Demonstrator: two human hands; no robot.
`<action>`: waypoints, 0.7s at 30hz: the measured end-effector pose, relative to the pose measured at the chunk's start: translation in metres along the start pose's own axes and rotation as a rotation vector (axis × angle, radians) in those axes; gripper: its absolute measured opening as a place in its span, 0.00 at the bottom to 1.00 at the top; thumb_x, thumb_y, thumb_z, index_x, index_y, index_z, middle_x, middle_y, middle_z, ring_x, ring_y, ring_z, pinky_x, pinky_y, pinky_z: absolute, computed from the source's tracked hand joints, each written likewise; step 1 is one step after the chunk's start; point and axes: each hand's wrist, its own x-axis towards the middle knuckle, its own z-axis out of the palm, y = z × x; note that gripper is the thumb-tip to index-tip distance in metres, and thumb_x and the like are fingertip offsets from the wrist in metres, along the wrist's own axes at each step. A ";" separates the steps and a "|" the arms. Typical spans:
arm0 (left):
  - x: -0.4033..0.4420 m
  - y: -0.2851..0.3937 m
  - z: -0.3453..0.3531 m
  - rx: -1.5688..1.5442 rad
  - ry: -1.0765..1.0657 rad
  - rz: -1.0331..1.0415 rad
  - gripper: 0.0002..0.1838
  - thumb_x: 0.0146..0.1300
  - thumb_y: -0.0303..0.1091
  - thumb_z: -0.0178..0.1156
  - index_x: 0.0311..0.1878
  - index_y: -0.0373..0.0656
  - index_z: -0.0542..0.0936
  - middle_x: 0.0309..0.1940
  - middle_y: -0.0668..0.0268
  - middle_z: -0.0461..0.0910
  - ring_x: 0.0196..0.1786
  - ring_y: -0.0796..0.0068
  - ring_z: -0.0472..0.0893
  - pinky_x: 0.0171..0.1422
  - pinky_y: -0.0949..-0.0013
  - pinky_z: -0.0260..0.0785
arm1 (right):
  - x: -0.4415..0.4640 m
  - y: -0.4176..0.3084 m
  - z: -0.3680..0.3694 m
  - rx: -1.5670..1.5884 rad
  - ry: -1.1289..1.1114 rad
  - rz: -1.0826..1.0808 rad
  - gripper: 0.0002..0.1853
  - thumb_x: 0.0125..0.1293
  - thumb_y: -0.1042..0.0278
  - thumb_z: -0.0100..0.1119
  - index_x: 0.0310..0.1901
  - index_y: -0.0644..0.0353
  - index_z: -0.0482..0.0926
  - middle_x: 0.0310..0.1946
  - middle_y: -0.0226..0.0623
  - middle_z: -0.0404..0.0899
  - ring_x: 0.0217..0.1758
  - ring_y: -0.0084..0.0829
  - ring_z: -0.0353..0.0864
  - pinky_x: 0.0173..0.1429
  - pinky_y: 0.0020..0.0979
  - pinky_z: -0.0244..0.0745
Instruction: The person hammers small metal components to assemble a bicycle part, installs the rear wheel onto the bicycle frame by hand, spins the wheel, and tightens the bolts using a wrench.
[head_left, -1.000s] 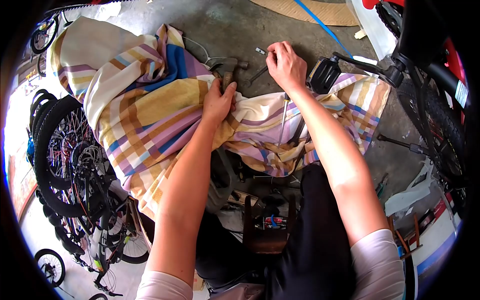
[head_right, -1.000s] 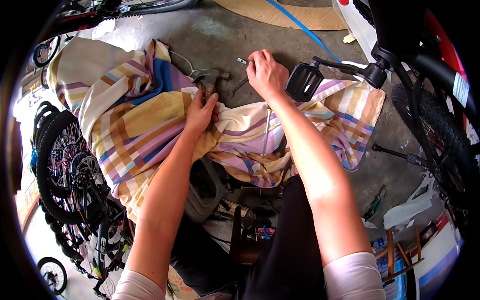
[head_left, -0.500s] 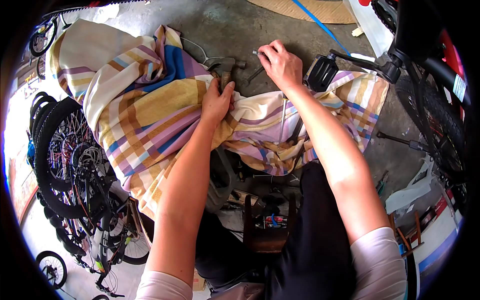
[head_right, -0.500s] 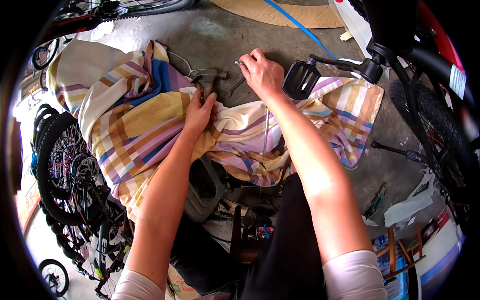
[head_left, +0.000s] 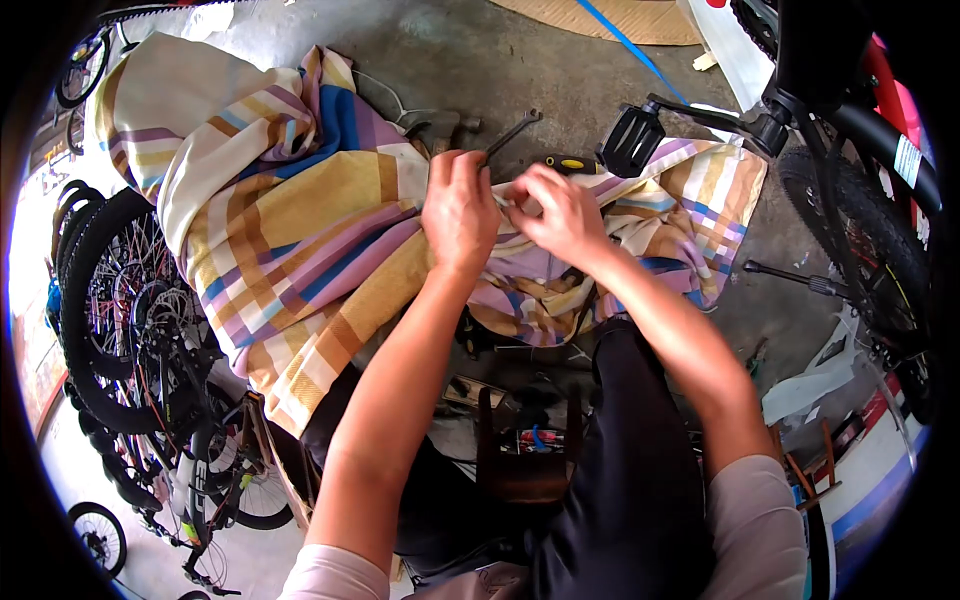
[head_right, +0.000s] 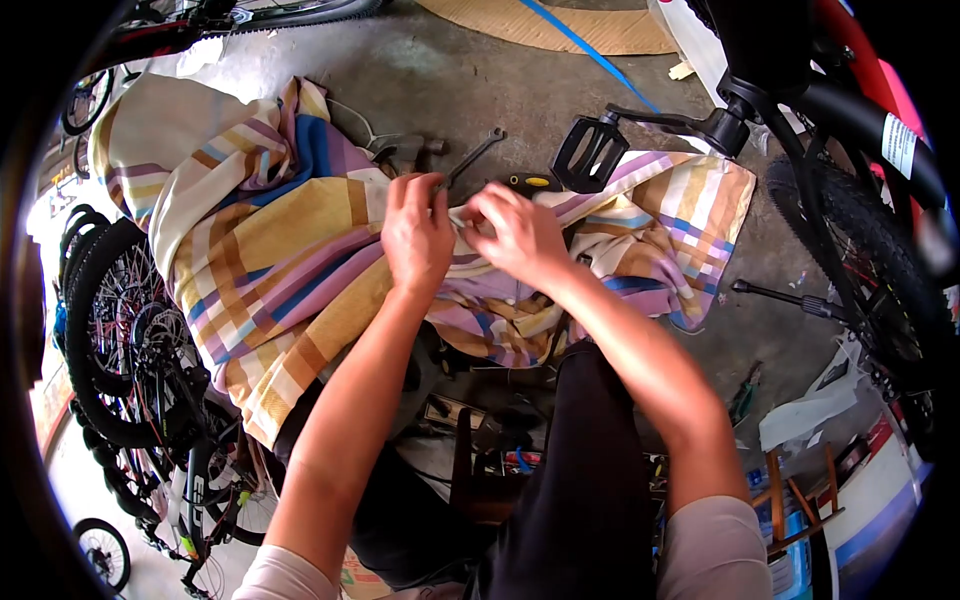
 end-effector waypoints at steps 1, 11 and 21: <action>0.004 0.003 0.004 0.012 -0.033 0.025 0.10 0.68 0.31 0.64 0.51 0.43 0.82 0.49 0.57 0.81 0.45 0.49 0.84 0.49 0.54 0.78 | -0.012 -0.006 -0.007 0.137 -0.002 0.096 0.07 0.64 0.68 0.70 0.38 0.57 0.81 0.34 0.33 0.82 0.32 0.31 0.85 0.34 0.33 0.78; 0.041 -0.007 0.057 0.244 -0.232 0.322 0.18 0.62 0.34 0.66 0.54 0.42 0.78 0.44 0.53 0.81 0.45 0.49 0.84 0.48 0.53 0.78 | -0.083 -0.010 -0.092 0.978 0.230 0.698 0.06 0.76 0.70 0.62 0.48 0.61 0.81 0.37 0.24 0.81 0.39 0.11 0.75 0.42 0.16 0.66; 0.023 0.040 0.019 -0.501 -0.234 -0.122 0.08 0.70 0.34 0.56 0.42 0.38 0.75 0.32 0.57 0.80 0.36 0.59 0.80 0.41 0.60 0.71 | -0.052 -0.041 -0.123 1.247 0.192 0.609 0.05 0.77 0.68 0.59 0.45 0.60 0.79 0.35 0.27 0.82 0.20 0.07 0.60 0.23 0.15 0.52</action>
